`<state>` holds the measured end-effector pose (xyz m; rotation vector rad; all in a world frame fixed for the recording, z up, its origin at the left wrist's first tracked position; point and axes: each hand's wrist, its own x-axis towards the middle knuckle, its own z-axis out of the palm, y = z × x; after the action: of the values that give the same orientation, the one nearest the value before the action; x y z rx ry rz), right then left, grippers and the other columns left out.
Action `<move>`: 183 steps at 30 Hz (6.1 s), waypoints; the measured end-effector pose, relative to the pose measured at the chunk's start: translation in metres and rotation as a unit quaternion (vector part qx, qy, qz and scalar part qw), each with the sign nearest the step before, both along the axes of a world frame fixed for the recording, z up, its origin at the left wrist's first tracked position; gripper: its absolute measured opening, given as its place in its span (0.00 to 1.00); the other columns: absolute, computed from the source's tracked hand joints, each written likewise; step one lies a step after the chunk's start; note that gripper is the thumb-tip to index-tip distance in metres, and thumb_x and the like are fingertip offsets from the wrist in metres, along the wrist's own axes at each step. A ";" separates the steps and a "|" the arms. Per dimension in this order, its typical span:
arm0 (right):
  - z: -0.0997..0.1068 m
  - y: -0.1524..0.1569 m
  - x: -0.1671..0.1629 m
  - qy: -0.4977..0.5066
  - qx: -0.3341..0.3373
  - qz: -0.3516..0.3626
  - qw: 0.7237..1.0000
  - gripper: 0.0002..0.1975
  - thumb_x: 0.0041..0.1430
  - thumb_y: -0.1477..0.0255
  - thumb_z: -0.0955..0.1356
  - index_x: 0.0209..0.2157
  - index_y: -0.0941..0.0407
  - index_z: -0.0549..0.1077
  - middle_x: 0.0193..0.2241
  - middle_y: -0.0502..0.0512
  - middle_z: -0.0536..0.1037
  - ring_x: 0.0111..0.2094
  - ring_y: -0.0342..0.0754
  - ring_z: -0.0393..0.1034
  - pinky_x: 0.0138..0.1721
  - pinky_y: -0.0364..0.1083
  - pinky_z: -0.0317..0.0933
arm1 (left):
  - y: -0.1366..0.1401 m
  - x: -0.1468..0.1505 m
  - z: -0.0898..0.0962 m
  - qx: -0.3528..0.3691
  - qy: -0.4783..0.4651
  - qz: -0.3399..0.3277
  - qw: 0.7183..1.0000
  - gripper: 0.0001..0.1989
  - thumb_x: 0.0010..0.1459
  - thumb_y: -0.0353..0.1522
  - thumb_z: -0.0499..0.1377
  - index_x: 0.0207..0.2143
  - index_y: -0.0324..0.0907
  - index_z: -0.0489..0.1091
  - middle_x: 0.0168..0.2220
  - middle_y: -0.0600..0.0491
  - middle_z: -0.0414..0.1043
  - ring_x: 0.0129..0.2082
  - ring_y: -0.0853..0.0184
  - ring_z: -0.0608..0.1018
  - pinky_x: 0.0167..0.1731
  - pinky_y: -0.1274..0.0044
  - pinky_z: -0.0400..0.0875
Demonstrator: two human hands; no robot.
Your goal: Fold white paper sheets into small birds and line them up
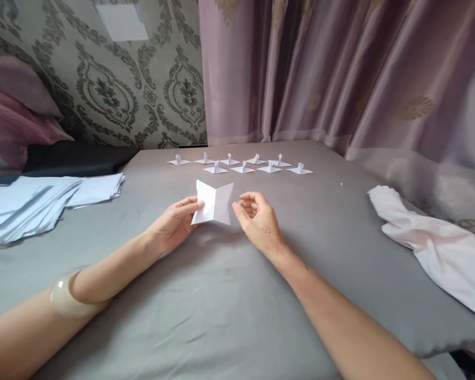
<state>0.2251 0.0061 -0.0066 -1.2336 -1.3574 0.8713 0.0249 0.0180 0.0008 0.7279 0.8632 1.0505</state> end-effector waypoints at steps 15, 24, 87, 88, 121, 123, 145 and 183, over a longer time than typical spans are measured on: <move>0.006 -0.011 -0.010 0.042 -0.072 0.045 0.996 0.26 0.50 0.63 0.72 0.49 0.53 0.64 0.37 0.56 0.81 0.36 0.50 0.77 0.39 0.49 0.69 | -0.010 0.009 0.002 0.007 -0.003 0.013 1.000 0.15 0.50 0.29 0.66 0.42 0.37 0.71 0.36 0.48 0.76 0.30 0.68 0.78 0.32 0.77 0.73; 0.006 -0.007 -0.007 0.030 -0.007 0.048 0.998 0.21 0.51 0.63 0.71 0.47 0.53 0.70 0.28 0.49 0.80 0.28 0.44 0.72 0.35 0.45 0.67 | -0.008 0.009 0.001 0.009 -0.031 0.019 0.999 0.12 0.51 0.32 0.66 0.38 0.38 0.71 0.31 0.51 0.75 0.29 0.70 0.77 0.30 0.79 0.71; -0.003 -0.010 -0.011 -0.076 0.142 0.005 0.987 0.04 0.55 0.71 0.69 0.31 0.51 0.78 0.32 0.50 0.73 0.33 0.44 0.69 0.37 0.44 0.65 | -0.015 0.004 -0.004 0.342 0.302 0.078 0.886 0.04 0.53 0.35 0.65 0.31 0.47 0.79 0.33 0.52 0.75 0.36 0.64 0.74 0.41 0.74 0.66; -0.003 -0.010 -0.011 -0.082 0.144 0.002 0.986 0.04 0.55 0.71 0.69 0.31 0.51 0.78 0.32 0.51 0.73 0.33 0.43 0.69 0.37 0.44 0.65 | -0.014 0.004 -0.004 0.354 0.307 0.082 0.880 0.03 0.53 0.35 0.65 0.31 0.47 0.79 0.34 0.51 0.74 0.36 0.65 0.74 0.42 0.74 0.66; 0.001 -0.017 -0.014 -0.052 0.076 0.100 0.991 0.05 0.57 0.67 0.69 0.33 0.53 0.75 0.32 0.50 0.79 0.34 0.44 0.73 0.40 0.44 0.66 | -0.018 0.007 0.004 0.302 0.321 -0.011 0.898 0.10 0.56 0.38 0.62 0.31 0.40 0.76 0.31 0.53 0.75 0.33 0.68 0.72 0.37 0.76 0.63; 0.002 -0.018 -0.014 -0.060 0.085 0.102 0.989 0.04 0.57 0.69 0.68 0.33 0.54 0.75 0.31 0.50 0.78 0.34 0.44 0.72 0.40 0.44 0.66 | -0.018 0.007 0.004 0.314 0.316 -0.010 0.895 0.10 0.56 0.38 0.62 0.32 0.40 0.75 0.31 0.53 0.75 0.33 0.68 0.72 0.38 0.75 0.64; 0.014 -0.028 -0.015 -0.243 0.187 0.116 0.945 0.06 0.55 0.75 0.65 0.25 0.53 0.69 0.24 0.48 0.74 0.26 0.43 0.67 0.32 0.44 0.62 | -0.025 0.006 0.008 0.392 0.358 -0.046 0.847 0.02 0.52 0.29 0.60 0.26 0.42 0.70 0.27 0.55 0.71 0.32 0.68 0.72 0.38 0.76 0.65; 0.013 -0.025 -0.016 -0.045 0.044 0.157 0.986 0.09 0.54 0.69 0.70 0.39 0.53 0.77 0.37 0.52 0.80 0.37 0.48 0.74 0.41 0.48 0.69 | -0.020 0.013 0.001 0.283 0.216 0.032 0.934 0.09 0.50 0.36 0.66 0.28 0.40 0.71 0.30 0.53 0.72 0.32 0.70 0.72 0.35 0.76 0.66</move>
<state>0.2091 -0.0190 0.0069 -1.0164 -1.6748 0.9708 0.0379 -0.0018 0.0021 1.4670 0.9661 1.2364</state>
